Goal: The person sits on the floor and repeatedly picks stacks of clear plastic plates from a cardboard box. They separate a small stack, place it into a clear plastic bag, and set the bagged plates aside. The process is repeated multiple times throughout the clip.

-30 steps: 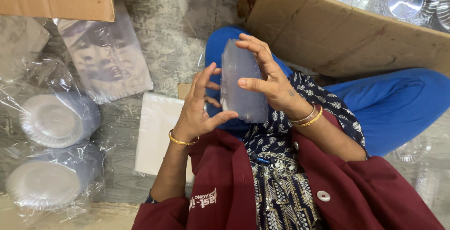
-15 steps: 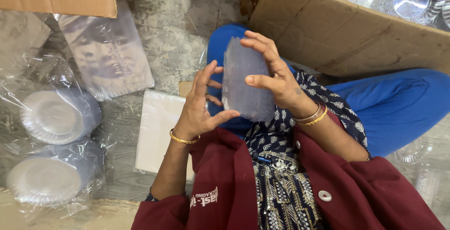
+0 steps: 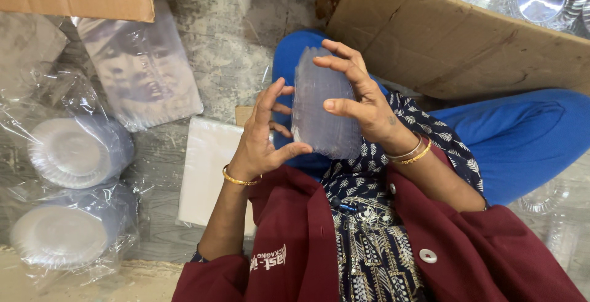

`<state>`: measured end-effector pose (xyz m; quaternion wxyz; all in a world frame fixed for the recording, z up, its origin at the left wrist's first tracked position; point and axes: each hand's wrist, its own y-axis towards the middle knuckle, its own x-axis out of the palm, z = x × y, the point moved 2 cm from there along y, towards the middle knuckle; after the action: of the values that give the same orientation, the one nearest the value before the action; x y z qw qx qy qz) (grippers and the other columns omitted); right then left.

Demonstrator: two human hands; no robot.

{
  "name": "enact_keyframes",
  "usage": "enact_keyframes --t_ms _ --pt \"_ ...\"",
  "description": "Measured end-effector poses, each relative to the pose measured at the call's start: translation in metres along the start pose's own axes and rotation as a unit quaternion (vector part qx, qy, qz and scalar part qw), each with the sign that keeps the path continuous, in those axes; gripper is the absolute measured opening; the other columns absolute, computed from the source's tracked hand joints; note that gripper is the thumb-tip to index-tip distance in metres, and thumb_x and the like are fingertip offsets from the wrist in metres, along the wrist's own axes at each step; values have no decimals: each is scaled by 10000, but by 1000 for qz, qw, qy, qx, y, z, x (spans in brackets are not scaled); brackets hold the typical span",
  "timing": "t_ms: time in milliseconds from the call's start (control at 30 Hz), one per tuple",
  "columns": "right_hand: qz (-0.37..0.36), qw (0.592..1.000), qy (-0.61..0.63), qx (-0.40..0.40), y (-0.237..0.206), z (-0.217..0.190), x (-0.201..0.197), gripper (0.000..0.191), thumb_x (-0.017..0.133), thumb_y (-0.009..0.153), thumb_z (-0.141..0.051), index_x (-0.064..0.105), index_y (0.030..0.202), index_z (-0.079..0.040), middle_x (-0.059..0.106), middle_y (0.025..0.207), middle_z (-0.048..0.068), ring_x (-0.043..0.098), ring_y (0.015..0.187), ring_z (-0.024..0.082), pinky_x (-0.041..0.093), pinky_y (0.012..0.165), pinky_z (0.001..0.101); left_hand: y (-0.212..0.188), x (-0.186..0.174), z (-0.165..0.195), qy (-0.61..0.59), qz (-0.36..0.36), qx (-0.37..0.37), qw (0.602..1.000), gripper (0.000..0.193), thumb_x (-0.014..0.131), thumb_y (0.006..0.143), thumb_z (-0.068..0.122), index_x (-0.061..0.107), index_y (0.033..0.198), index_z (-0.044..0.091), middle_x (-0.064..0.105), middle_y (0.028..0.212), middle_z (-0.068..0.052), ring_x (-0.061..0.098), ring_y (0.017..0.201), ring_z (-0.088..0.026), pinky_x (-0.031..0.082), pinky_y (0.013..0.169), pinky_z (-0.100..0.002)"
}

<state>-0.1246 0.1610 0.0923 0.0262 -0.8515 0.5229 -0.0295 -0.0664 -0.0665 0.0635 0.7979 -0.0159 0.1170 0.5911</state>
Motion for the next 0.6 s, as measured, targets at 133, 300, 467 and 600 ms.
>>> enact_keyframes --t_ms 133,300,467,600 --pt "-2 1000 -3 0 -1 -1 2 639 728 861 -281 570 1459 -121 289 1685 152 286 1586 319 258 1307 479 -3 -2 -3 -11 -7 -8 1000 1141 928 772 357 224 1645 143 484 1530 -183 656 1135 -222 650 765 -288" --pt "-3 1000 0 -3 -1 -2 6 641 730 866 -279 570 1466 -121 290 1686 151 285 1590 316 246 1314 475 -6 -6 -5 -15 -9 -2 1000 1090 917 797 298 243 1640 146 480 1523 -182 639 1136 -224 651 771 -289" --pt "-3 1000 -7 -6 -1 -2 5 640 728 867 -276 572 1470 -127 299 1685 149 283 1594 311 234 1322 471 -8 -9 -6 -34 -6 9 999 1024 903 836 250 271 1637 164 458 1546 -183 642 1164 -239 665 797 -299" --pt "-3 1000 -11 -8 0 -3 5 637 729 869 -272 572 1468 -123 302 1683 149 286 1591 311 234 1322 472 -9 -10 -5 -24 -5 18 1000 1004 884 848 226 265 1637 173 454 1550 -186 648 1156 -242 659 811 -309"
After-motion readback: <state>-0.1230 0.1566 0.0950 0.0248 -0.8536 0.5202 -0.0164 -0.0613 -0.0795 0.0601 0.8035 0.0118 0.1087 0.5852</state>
